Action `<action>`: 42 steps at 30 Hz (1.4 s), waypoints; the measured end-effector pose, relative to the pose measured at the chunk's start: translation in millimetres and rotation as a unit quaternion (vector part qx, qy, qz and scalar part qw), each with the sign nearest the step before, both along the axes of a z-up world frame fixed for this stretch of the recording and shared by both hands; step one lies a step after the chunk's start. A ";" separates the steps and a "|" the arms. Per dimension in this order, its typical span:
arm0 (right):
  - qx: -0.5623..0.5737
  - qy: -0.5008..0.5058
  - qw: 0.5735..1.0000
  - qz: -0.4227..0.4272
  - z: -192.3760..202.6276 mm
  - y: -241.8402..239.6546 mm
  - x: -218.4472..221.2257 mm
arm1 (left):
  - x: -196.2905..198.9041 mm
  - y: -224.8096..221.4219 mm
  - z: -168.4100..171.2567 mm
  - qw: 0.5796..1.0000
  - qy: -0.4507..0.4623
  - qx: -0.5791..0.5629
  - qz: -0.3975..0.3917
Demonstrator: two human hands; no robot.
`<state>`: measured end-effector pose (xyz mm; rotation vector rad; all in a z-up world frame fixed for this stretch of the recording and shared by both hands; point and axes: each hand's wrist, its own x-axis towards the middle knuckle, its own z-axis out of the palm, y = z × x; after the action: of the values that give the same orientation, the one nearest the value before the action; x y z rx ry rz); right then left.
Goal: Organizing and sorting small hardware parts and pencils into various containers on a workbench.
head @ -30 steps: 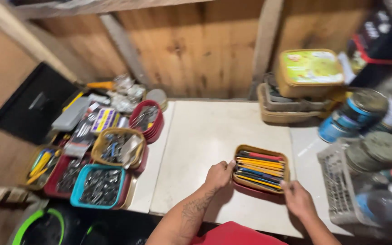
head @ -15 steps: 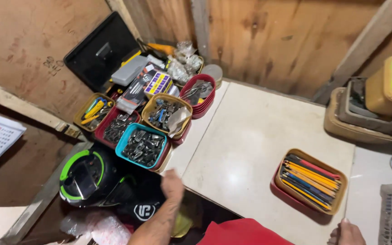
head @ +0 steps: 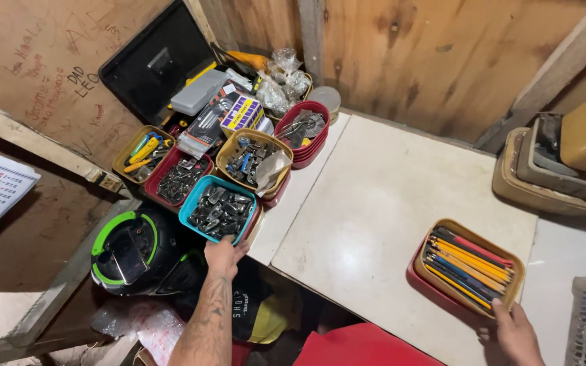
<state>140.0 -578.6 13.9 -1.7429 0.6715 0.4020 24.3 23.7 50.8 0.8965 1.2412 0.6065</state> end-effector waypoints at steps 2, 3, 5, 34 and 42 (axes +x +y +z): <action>0.013 -0.006 1.000 0.001 -8.4 -3.5 -1.6 | -3.7 -4.5 -17.4 1.000 -0.005 -0.004 -0.004; 0.027 -0.011 1.000 0.003 -12.4 -5.3 -2.1 | -6.9 -7.2 -26.1 1.000 -0.010 -0.008 -0.008; 0.057 -0.006 0.998 -0.014 -12.2 -1.5 -3.7 | -10.4 -20.8 -13.8 1.000 0.011 -0.018 -0.009; -0.053 0.075 0.992 0.083 -12.7 -39.0 -65.5 | 112.1 -295.7 17.0 0.936 0.033 -0.065 -0.344; -0.040 0.062 0.994 0.084 -12.1 -52.0 -110.1 | 189.3 -376.0 37.7 0.877 0.036 -0.051 -0.476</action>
<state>29.9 -630.5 1.8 -1.8699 0.6384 0.6118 213.7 -352.2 88.5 1.2980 0.7351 -0.2836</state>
